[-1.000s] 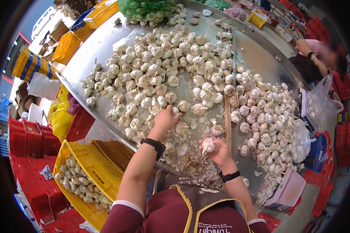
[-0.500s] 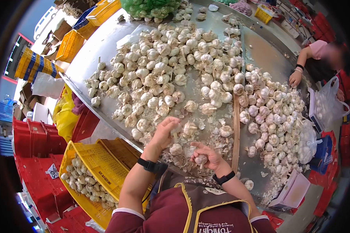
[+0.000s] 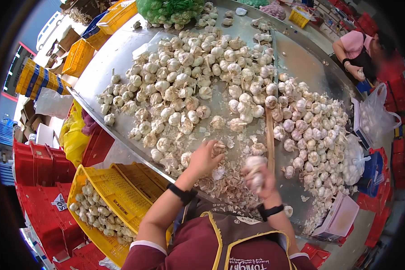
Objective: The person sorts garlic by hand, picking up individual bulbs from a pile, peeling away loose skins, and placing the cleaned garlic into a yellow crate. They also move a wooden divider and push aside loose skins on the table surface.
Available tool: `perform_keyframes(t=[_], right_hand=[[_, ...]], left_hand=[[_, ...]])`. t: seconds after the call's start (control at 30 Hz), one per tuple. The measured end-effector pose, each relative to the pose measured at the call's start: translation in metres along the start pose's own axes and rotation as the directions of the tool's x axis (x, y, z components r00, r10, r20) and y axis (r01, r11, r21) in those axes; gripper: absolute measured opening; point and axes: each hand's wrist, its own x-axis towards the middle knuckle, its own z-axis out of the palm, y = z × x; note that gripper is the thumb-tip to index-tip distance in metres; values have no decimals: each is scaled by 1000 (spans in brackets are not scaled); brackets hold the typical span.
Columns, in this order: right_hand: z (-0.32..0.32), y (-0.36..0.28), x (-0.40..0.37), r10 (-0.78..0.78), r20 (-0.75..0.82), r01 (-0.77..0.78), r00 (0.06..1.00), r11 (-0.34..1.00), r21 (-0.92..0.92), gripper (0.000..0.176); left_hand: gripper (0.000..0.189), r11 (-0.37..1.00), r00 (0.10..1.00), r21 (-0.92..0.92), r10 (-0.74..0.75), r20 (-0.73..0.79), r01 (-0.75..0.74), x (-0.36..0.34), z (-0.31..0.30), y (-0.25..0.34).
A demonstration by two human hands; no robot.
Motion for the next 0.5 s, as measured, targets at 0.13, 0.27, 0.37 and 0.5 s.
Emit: perform_keyframes(t=[0.13, 0.27, 0.37, 0.5], right_hand=[[56, -72, -59, -555, 225, 424, 801, 791, 442, 80], [61, -104, -92, -706, 67, 655, 705, 684, 320, 68], [21, -94, -78, -580, 145, 536, 802, 805, 257, 59], [13, -19, -23, -187, -121, 176, 975, 980, -94, 50]], left_hand=[[62, 955, 996, 296, 29, -80, -4, 25, 24, -27], [46, 981, 997, 193, -19, -70, 32, 37, 23, -22], [38, 848, 990, -512, -104, 95, 138, 39, 23, -34], [42, 610, 933, -766, 119, 341, 202, 14, 7, -16]])
